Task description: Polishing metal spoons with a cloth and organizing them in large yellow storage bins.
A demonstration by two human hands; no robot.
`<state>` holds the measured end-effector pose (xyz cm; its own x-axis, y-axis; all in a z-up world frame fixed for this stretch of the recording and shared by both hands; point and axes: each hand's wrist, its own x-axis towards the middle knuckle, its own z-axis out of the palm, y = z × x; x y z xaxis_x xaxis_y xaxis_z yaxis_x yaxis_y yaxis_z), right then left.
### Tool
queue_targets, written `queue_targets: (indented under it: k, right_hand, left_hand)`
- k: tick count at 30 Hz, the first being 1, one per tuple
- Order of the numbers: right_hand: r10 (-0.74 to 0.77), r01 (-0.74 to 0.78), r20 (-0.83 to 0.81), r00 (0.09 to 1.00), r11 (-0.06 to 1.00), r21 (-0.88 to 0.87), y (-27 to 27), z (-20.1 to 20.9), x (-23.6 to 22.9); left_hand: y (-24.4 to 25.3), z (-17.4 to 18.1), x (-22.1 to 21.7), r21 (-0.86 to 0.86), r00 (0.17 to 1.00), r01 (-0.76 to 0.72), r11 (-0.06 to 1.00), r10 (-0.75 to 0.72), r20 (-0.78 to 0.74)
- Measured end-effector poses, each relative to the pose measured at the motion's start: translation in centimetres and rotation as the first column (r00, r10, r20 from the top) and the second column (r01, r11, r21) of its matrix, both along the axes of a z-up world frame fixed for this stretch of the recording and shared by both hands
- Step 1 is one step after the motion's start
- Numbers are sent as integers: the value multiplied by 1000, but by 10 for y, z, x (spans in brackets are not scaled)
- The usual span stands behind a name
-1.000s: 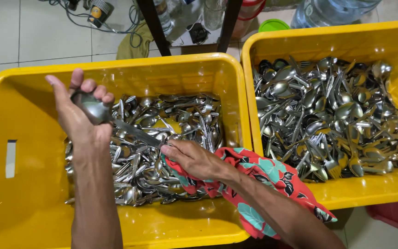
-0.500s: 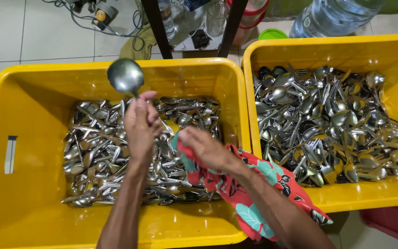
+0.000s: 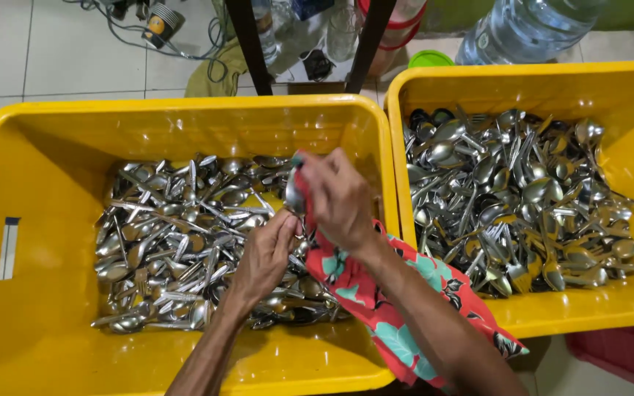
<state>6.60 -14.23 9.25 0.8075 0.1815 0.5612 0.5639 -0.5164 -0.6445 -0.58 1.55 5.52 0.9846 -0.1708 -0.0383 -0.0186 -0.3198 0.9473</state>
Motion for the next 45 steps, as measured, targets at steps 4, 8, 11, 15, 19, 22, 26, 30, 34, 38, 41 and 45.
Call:
queue_targets:
  k: [4, 8, 11, 15, 19, 22, 26, 30, 34, 38, 41, 45]
  right_hand:
    - [-45, 60, -172, 984, 995, 82, -6, -24, 9]
    - [-60, 115, -270, 961, 975, 191, -10, -15, -1]
    - [-46, 132, -337, 940, 962, 239, -17, -10, -5]
    - [-22, 25, -57, 998, 998, 51, -10, -24, -8]
    - [81, -26, 154, 985, 943, -332, 6, -62, -1]
    - [29, 82, 220, 975, 873, -481, 10, -61, 4]
    - [-212, 219, 82, 974, 972, -82, -2, -14, 3]
    - [108, 337, -534, 838, 667, 664, -9, -35, 10]
    - [479, -63, -593, 648, 809, 584, -6, -18, -6]
    - [449, 16, -576, 683, 780, 626, -2, -3, -16]
    - [413, 12, -619, 668, 826, 564, -7, 0, -14]
    - [473, -70, -668, 574, 842, 535, 4, -15, -20]
  left_hand:
    - [2, -16, -4, 75, 1000, -4, 997, 5, -20]
    - [2, -5, 4, 53, 976, -162, 985, 168, -142]
    - [-2, 12, 7, 2, 963, -205, 979, 202, -178]
    - [-4, 14, 4, -102, 937, -262, 960, 227, -265]
    - [-9, -9, -2, -25, 957, -250, 968, 244, -157]
    - [-9, -9, -7, 123, 980, -197, 973, 196, 23]
    - [-17, 5, -8, -40, 970, -236, 971, 233, -67]
    - [-17, 9, -6, -279, 954, -268, 922, 212, -214]
    - [-26, 5, 0, -337, 941, -301, 892, 219, -258]
    - [-6, 10, -6, -118, 944, -189, 975, 147, -296]
    - [21, 10, 8, 46, 943, -244, 969, 248, -224]
    - [4, 39, 26, -225, 976, -217, 950, 206, -74]
